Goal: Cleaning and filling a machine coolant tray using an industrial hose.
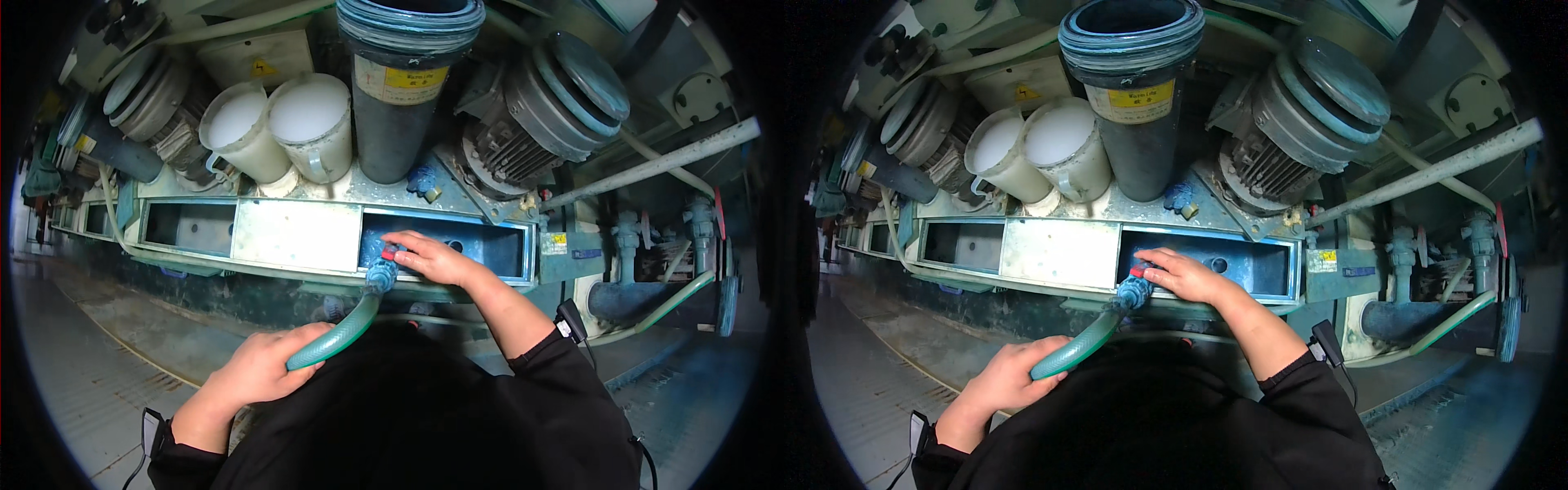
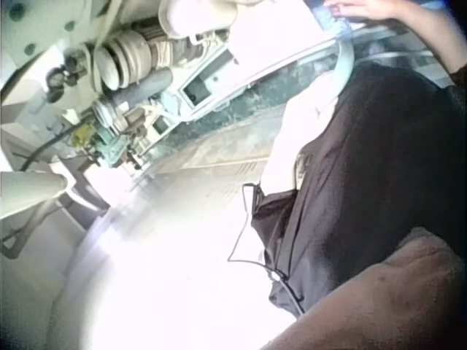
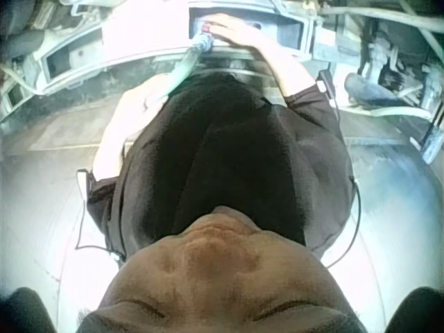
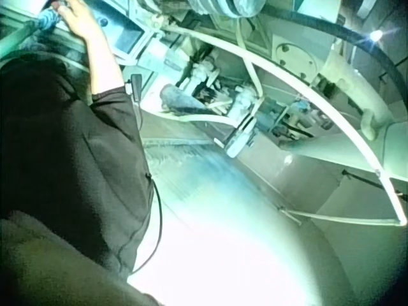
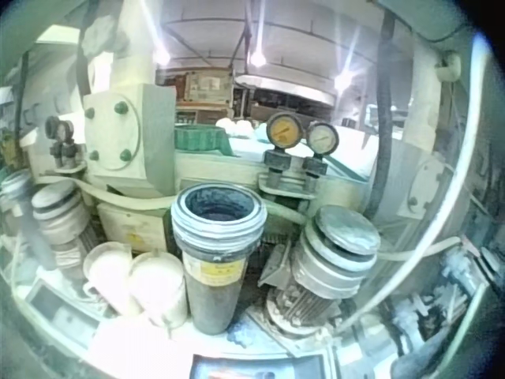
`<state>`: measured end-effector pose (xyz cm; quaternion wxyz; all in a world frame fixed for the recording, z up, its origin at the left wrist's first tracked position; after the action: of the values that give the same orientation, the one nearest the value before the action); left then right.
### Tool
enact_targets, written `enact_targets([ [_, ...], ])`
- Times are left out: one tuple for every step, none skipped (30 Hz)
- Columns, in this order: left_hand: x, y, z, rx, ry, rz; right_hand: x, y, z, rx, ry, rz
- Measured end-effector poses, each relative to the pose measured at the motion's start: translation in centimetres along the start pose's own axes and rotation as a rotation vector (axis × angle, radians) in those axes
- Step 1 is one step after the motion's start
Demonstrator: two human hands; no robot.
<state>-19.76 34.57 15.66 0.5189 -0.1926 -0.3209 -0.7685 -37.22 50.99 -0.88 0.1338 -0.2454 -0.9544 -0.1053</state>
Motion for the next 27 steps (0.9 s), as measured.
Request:
enact_targets([
  [0.1, 0.0, 0.3, -0.016, 0.016, 0.014, 0.1, 0.2, -0.5, 0.067, 0.017, 0.016],
  [0.2, -0.1, 0.5, -0.031, 0.031, 0.032, 0.1, 0.3, -0.6, 0.068, 0.02, 0.017],
  [0.1, -0.1, 0.6, -0.033, 0.029, 0.033, 0.5, 0.4, -0.3, 0.033, 0.03, 0.054],
  [0.2, -0.1, 0.8, -0.043, 0.014, 0.059, 0.9, 0.5, -0.1, -0.002, 0.039, 0.09],
  [0.4, -0.2, 0.8, -0.053, -0.002, 0.085, 0.8, 0.3, -0.7, -0.001, 0.041, 0.092],
  [0.3, -0.5, 1.0, -0.055, -0.003, 0.085, 1.0, 0.2, 0.1, -0.153, 0.182, 0.129],
  [-0.7, -1.0, 1.2, -0.041, -0.053, 0.008, 1.3, 0.3, 0.6, -0.306, 0.322, 0.165],
  [-1.6, -1.2, 1.5, -0.03, -0.108, -0.069, 1.0, 0.2, -0.2, -0.305, 0.321, 0.172],
  [-1.9, -1.3, 1.8, -0.034, -0.113, -0.071, 1.2, 0.4, -0.3, -0.384, 0.372, 0.204],
  [-2.3, -1.3, 1.7, -0.02, -0.101, -0.074, 1.5, 0.7, -0.2, -0.464, 0.422, 0.236],
  [-2.7, -1.4, 1.5, -0.005, -0.086, -0.081, 1.7, 0.8, 0.2, -0.51, 0.41, 0.239],
  [-2.9, -1.3, 1.3, -0.011, -0.088, -0.086, 1.9, 1.1, 0.2, -0.514, 0.408, 0.245],
  [-2.7, -1.1, 0.9, -0.013, -0.056, -0.058, 2.3, 1.4, 0.1, -0.518, 0.394, 0.291],
  [-2.5, -1.0, 0.8, -0.014, -0.025, -0.027, 2.8, 1.7, -0.1, -0.518, 0.381, 0.338],
  [-2.9, -0.9, 0.8, -0.02, -0.028, -0.027, 2.9, 1.8, -0.1, -0.517, 0.383, 0.344],
  [-3.0, -0.8, 0.7, 0.005, 0.023, 0.004, 3.1, 2.0, -0.1, -0.52, 0.409, 0.363],
  [-3.1, -0.6, 0.4, 0.028, 0.076, 0.033, 3.3, 2.1, -0.3, -0.525, 0.436, 0.382],
  [-3.5, -0.5, 0.4, 0.022, 0.073, 0.033, 3.6, 2.2, -0.6, -0.525, 0.439, 0.388],
  [-3.9, -0.4, 0.3, 0.029, 0.104, 0.027, 3.6, 2.3, -0.6, -0.545, 0.425, 0.338],
  [-4.3, -0.4, 0.2, 0.032, 0.135, 0.019, 3.6, 2.5, -0.6, -0.567, 0.412, 0.292],
  [-4.6, -0.5, 0.1, 0.012, 0.141, 0.008, 3.8, 2.6, -0.3, -0.567, 0.416, 0.301],
  [-4.4, -0.5, 0.2, 0.003, 0.139, 0.008, 3.4, 2.7, 0.9, -0.559, 0.301, 0.285],
  [-4.4, -0.7, 0.4, -0.009, 0.136, 0.002, 3.1, 3.0, 2.4, -0.553, 0.186, 0.272],
  [-4.3, -0.9, 0.7, -0.022, 0.133, -0.006, 3.1, 3.6, 4.2, -0.557, 0.189, 0.284],
  [-4.1, -1.0, 0.9, -0.032, 0.129, -0.01, 3.3, 3.9, 5.5, -0.444, 0.078, 0.358],
  [-4.0, -1.1, 0.7, -0.015, 0.141, -0.021, 3.7, 4.3, 6.2, -0.329, -0.032, 0.429],
  [-4.0, -1.2, 0.5, 0.003, 0.153, -0.033, 3.7, 4.8, 6.9, -0.331, 0.001, 0.388],
])
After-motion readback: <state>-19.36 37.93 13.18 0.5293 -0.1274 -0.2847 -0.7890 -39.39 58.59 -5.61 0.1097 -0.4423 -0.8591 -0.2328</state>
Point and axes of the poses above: each hand's wrist, its own y-axis away from the middle knuckle, its own x-axis out of the back of the hand, z = x × y, the point moved 10 cm from there along -y, towards the middle knuckle, and after that the axes turned 6 degrees about -y, right-handed, at the moved point
